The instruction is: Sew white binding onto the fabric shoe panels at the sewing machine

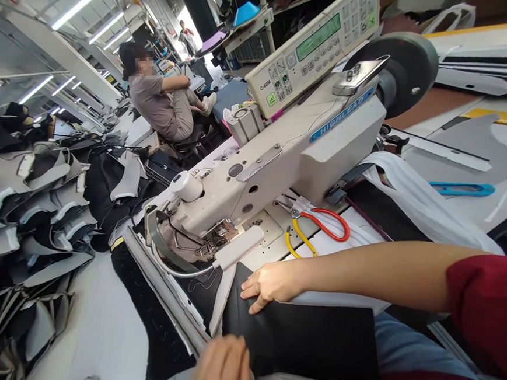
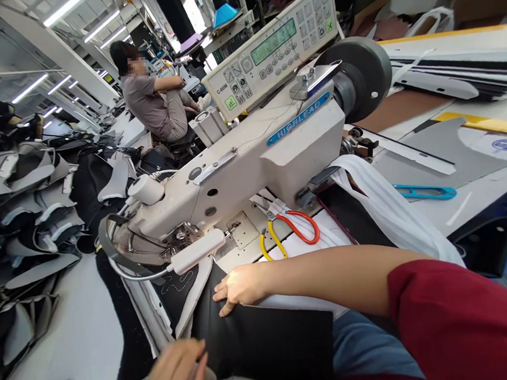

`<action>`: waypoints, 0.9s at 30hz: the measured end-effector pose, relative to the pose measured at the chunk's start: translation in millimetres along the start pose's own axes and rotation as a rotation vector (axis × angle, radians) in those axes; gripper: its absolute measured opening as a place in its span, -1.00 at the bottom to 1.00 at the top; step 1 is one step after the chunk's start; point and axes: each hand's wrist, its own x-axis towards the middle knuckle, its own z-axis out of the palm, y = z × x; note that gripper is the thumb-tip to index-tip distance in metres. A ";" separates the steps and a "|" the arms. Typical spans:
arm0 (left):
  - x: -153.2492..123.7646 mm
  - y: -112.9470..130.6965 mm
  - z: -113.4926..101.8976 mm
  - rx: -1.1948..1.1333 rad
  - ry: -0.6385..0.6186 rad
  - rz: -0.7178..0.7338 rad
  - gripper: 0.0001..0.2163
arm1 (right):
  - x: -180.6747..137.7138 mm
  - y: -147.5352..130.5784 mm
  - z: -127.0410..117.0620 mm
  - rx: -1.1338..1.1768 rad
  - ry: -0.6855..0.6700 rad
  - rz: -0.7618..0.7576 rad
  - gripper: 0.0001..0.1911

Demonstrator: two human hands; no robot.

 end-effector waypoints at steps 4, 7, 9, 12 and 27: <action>28.3 -11.0 -6.6 0.349 0.287 -0.023 -0.64 | 0.7 -0.7 -1.2 0.041 0.030 0.004 -0.55; 38.9 -18.3 -11.3 0.518 0.354 0.046 -0.64 | 0.7 0.1 0.6 0.060 0.044 0.003 -0.55; 41.8 -23.0 -14.4 0.521 0.346 0.110 -0.65 | 1.1 0.9 1.0 0.068 0.033 0.014 -0.54; 48.2 -28.1 -20.8 0.432 0.284 0.180 -0.62 | 2.6 4.2 -0.7 0.069 -0.005 0.035 -0.54; 90.5 -11.6 -51.7 -0.035 -0.117 0.001 -0.69 | 12.2 -0.2 -5.7 -0.225 0.101 0.001 -0.65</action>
